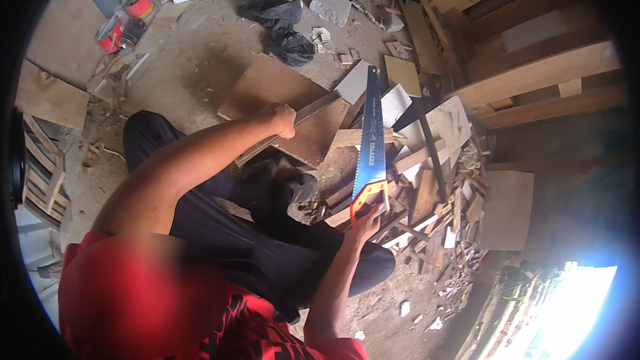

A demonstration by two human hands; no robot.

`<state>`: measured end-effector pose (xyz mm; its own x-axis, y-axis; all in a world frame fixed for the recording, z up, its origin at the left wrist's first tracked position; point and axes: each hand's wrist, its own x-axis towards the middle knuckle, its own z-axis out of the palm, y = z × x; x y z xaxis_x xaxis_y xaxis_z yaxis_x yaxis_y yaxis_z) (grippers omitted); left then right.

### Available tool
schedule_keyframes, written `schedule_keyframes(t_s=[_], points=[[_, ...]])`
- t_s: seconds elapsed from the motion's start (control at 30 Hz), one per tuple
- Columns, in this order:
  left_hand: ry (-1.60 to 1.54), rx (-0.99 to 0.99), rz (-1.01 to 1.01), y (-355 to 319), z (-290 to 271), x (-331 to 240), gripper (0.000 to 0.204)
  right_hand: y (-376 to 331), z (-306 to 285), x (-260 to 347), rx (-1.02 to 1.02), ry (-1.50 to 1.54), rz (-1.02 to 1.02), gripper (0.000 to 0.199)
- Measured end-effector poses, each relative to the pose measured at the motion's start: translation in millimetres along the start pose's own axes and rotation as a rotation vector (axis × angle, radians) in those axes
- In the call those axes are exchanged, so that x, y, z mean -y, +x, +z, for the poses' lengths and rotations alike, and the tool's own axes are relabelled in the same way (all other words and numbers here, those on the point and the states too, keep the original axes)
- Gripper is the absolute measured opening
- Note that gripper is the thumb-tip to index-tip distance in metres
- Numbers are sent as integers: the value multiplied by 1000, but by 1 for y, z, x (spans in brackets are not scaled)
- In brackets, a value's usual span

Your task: The person sits on the floor and uses a hand saw to cut a small piece of wood. They position the wood, saw through it, and then inspect the cut piece.

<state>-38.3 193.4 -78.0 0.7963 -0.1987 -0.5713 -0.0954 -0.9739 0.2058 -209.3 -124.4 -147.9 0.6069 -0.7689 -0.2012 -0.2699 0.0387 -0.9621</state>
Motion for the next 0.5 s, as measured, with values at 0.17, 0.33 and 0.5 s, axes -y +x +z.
schedule_keyframes(t_s=[0.17,0.33,0.5], points=[[-183,-234,21,-21,29,19,65,-8,0,9,19,43,-42,45],[-233,-472,-9,-38,62,25,66,-9,0,8,16,67,-14,45],[-315,-531,-94,-29,53,11,56,-11,-5,9,14,105,-25,41]])
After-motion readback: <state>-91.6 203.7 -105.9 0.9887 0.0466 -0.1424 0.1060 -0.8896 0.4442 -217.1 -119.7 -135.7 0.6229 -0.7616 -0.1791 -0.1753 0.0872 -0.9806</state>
